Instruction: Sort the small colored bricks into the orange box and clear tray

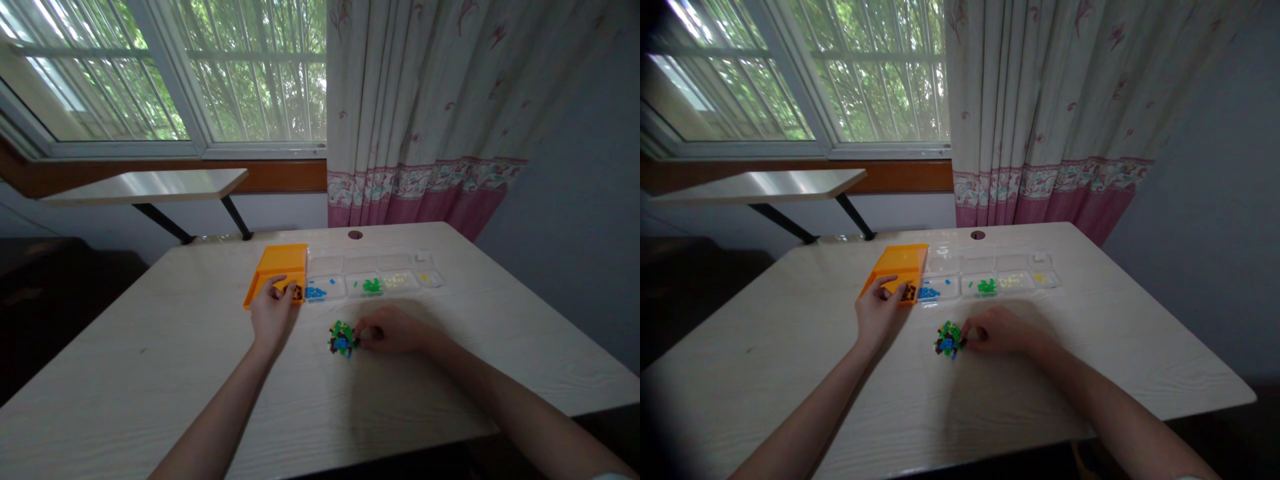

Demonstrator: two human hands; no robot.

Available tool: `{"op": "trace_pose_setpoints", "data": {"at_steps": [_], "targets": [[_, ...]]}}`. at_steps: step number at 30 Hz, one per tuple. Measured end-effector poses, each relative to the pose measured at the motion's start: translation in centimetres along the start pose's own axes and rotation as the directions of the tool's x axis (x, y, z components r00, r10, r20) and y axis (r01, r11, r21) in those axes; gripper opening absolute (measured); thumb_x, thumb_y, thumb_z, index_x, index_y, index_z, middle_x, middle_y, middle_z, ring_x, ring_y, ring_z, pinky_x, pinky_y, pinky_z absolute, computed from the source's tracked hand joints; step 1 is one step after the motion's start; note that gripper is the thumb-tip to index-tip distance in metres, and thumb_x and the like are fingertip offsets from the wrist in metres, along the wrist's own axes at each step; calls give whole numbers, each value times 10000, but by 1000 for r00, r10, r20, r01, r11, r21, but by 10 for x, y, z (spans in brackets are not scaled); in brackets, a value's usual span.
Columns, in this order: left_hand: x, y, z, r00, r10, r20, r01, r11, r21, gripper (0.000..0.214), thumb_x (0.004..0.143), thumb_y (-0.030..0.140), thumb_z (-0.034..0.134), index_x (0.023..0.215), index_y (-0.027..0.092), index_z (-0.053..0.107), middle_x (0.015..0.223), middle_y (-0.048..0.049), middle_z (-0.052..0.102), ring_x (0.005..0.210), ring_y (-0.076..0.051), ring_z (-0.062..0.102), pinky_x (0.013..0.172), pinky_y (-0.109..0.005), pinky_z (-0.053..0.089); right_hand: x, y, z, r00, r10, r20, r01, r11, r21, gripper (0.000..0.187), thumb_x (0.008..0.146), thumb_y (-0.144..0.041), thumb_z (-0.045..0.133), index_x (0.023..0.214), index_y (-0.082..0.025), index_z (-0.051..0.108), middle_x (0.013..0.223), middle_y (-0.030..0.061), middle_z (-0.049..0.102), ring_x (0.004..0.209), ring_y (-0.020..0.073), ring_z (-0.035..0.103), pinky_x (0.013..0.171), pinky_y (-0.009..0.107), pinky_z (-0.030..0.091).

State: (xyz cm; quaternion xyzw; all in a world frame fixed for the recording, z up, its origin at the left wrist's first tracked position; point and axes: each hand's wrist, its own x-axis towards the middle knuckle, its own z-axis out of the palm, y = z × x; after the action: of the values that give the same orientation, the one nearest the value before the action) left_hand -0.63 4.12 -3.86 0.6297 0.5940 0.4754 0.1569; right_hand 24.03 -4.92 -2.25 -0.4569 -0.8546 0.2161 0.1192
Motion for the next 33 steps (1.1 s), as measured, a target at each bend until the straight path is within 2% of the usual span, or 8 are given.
{"op": "trace_pose_setpoints", "data": {"at_steps": [3, 5, 7, 10, 12, 15, 22, 33], "targets": [[-5, 2, 2, 994, 79, 78, -75, 996, -52, 240, 751, 366, 511, 827, 160, 609, 480, 67, 395, 443, -97, 421, 464, -193, 338, 0, 0, 1, 1000, 8, 4, -8, 1000, -13, 197, 756, -272, 554, 931, -281, 645, 639, -41, 612, 598, 123, 555, 621, 234, 377], [-11, 5, 3, 965, 182, 187, -172, 983, -72, 216, 769, 341, 494, 793, 160, 609, 483, 62, 396, 443, -88, 411, 459, -182, 329, 1, -1, 1, 1000, 4, 7, -4, 1000, -13, 196, 756, -259, 553, 926, -274, 649, 646, -39, 619, 593, 121, 552, 613, 229, 374], [-18, 8, 4, 891, 312, 330, -298, 950, -93, 202, 782, 316, 486, 812, 163, 614, 480, 61, 408, 438, -79, 408, 455, -172, 319, 1, -1, 0, 1000, 8, 12, -8, 1000, 1, 197, 764, -245, 543, 928, -261, 651, 664, -33, 627, 590, 116, 548, 598, 218, 370], [-30, 14, 6, 718, 458, 524, -451, 880, -150, 189, 795, 277, 472, 849, 171, 620, 485, 54, 451, 436, -70, 423, 455, -162, 314, 3, -2, 0, 999, 52, 15, -53, 998, 41, 203, 794, -228, 510, 945, -246, 644, 680, -26, 632, 597, 110, 545, 578, 205, 362], [-36, 19, 6, 626, 495, 603, -502, 847, -174, 185, 797, 278, 475, 861, 179, 618, 489, 50, 477, 443, -70, 436, 459, -160, 316, 4, -2, 1, 995, 94, -15, -92, 993, 80, 198, 818, -234, 486, 948, -231, 635, 675, -22, 626, 589, 105, 535, 561, 198, 354], [-41, 27, 5, 559, 505, 657, -535, 826, -180, 172, 784, 294, 503, 866, 188, 610, 522, 46, 524, 465, -73, 461, 476, -164, 328, 7, -2, 3, 986, 144, -83, -129, 978, 162, 187, 840, -262, 465, 913, -199, 625, 657, -16, 607, 568, 98, 511, 536, 193, 345], [-42, 31, 6, 547, 468, 694, -524, 838, -153, 206, 776, 267, 507, 953, 211, 597, 549, 52, 572, 472, -73, 483, 485, -157, 347, 11, 2, 12, 979, 159, -129, -114, 948, 298, 212, 847, -316, 449, 859, -174, 606, 638, -12, 577, 561, 98, 488, 532, 199, 355], [-44, 29, 11, 579, 522, 626, -529, 825, -198, 182, 798, 301, 507, 898, 199, 620, 523, 50, 535, 469, -70, 478, 478, -157, 343, 14, 2, 18, 976, 156, -150, -83, 910, 406, 206, 843, -317, 447, 818, -168, 587, 610, -25, 538, 540, 87, 453, 516, 189, 345]]}}
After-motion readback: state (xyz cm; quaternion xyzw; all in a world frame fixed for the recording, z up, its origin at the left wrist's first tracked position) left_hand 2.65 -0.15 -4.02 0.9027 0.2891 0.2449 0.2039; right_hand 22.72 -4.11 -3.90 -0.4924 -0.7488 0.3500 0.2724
